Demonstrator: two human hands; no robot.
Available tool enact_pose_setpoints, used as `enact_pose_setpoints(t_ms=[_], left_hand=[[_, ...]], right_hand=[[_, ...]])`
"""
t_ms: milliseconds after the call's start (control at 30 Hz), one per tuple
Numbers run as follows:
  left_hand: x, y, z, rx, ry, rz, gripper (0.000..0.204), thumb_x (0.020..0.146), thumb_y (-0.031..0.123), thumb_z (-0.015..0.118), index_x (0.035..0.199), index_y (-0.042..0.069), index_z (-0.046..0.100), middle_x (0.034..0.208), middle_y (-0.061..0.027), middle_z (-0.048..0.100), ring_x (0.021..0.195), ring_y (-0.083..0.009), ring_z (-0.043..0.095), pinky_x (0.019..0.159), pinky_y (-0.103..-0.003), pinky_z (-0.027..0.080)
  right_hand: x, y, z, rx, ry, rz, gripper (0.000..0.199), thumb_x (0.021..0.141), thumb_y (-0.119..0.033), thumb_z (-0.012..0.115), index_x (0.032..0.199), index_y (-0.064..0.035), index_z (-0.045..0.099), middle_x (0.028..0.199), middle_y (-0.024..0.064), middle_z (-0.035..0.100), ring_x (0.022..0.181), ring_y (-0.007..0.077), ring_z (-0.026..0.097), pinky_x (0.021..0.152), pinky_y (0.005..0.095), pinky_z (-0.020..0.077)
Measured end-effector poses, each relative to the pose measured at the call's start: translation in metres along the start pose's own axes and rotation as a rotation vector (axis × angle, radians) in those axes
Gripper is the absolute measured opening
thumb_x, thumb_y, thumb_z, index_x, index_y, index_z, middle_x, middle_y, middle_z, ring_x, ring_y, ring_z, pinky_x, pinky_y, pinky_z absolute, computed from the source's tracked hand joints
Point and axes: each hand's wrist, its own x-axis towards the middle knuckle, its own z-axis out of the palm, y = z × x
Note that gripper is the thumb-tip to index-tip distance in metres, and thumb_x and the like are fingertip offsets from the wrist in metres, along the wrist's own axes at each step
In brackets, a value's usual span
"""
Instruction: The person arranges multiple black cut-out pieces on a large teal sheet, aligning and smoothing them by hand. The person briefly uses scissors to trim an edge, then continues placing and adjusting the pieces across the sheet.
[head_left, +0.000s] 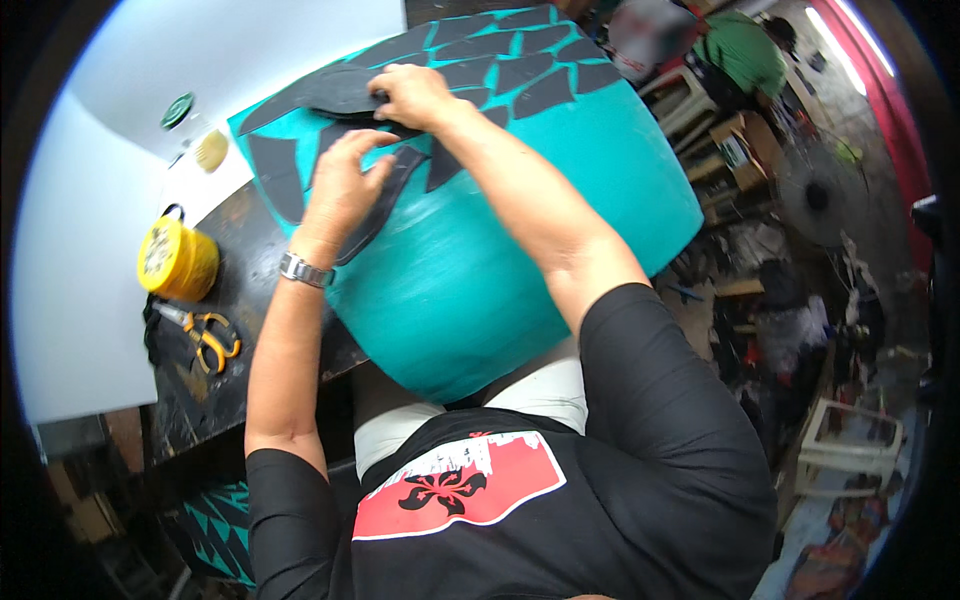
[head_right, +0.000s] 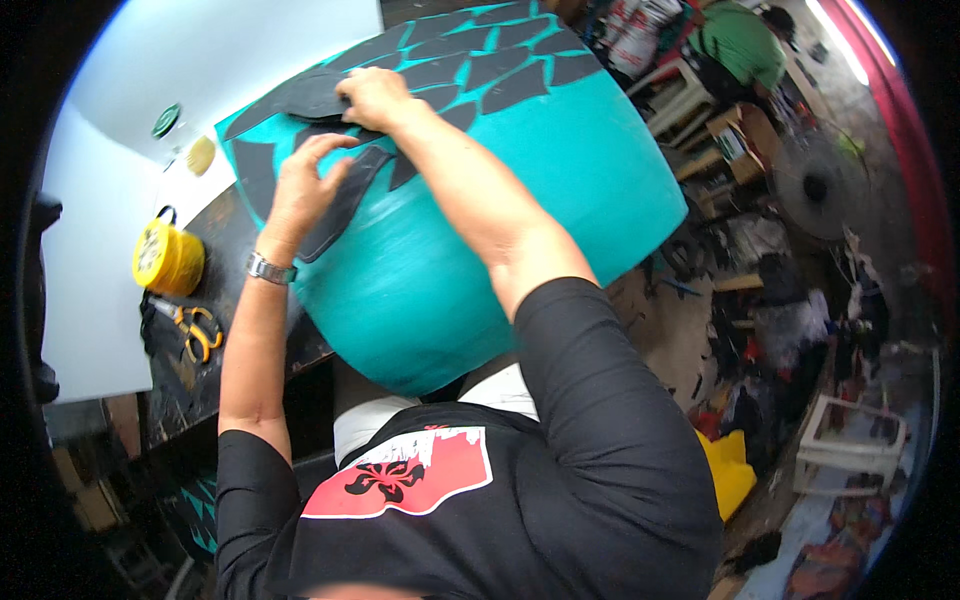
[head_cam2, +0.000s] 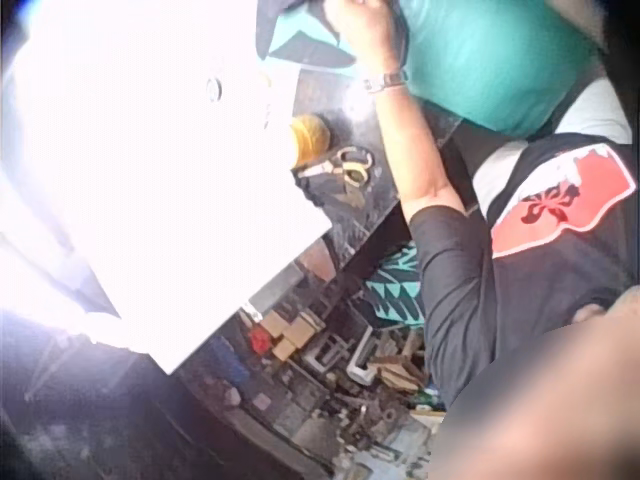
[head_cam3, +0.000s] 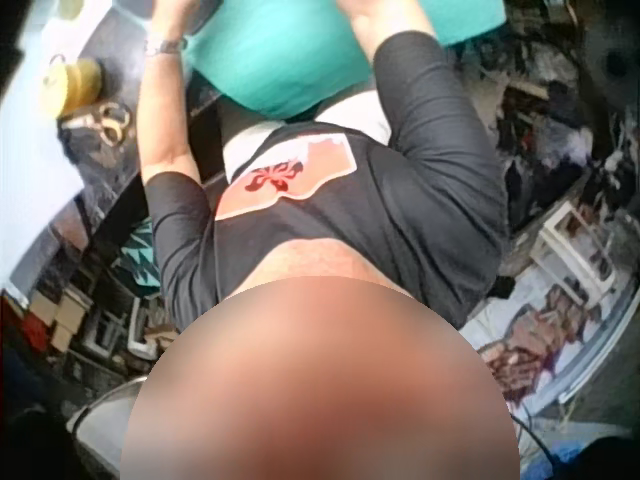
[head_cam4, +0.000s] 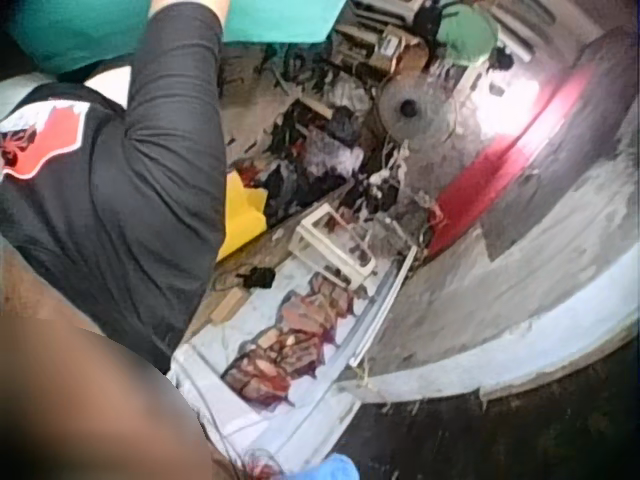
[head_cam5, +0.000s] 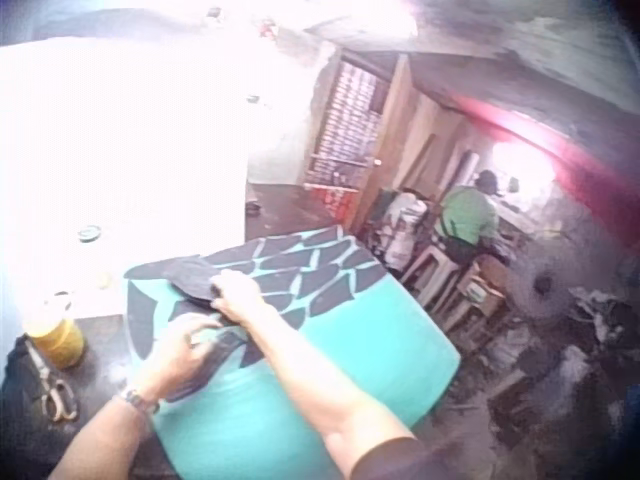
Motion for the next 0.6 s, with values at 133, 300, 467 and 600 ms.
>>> enact_pose_setpoints(t_ms=[133,300,467,600], left_hand=[[0.023,-0.021,0.016,0.076,0.035,-0.014,0.024,0.087,0.007,0.065,0.111,0.007,0.071,0.115,-0.0123,0.069,0.110,-0.0296,0.065,0.094,-0.036,0.051],[0.042,-0.045,0.045,0.375,0.090,0.113,0.042,0.095,0.031,0.061,0.133,0.012,0.058,0.137,-0.0090,0.057,0.131,-0.0286,0.050,0.110,-0.059,0.033],[0.047,-0.066,0.055,0.566,0.003,0.060,0.048,0.100,0.048,0.048,0.139,0.021,0.055,0.143,-0.0071,0.053,0.132,-0.0259,0.049,0.102,-0.050,0.039],[0.051,-0.060,0.047,0.562,-0.070,0.031,0.046,0.099,0.044,0.053,0.136,0.018,0.057,0.136,-0.0095,0.059,0.125,-0.0288,0.054,0.102,-0.046,0.040]], right_hand=[[0.006,0.009,0.004,0.219,-0.007,0.143,0.025,0.076,-0.030,0.078,0.097,-0.0166,0.078,0.093,0.0070,0.073,0.092,0.0286,0.070,0.082,0.0411,0.0544],[0.014,0.033,0.017,0.547,0.194,0.316,0.027,0.077,-0.029,0.077,0.098,-0.0131,0.076,0.094,0.0115,0.074,0.090,0.0279,0.071,0.082,0.0375,0.0554],[0.002,0.050,0.005,0.706,0.747,0.263,0.012,0.089,-0.014,0.064,0.089,-0.0022,0.062,0.079,0.0118,0.060,0.078,0.0224,0.059,0.075,0.0355,0.0488],[-0.024,0.060,-0.051,0.615,0.821,0.210,0.008,0.089,-0.007,0.065,0.095,-0.0011,0.065,0.082,0.0066,0.065,0.077,0.0151,0.060,0.073,0.0304,0.0489]])
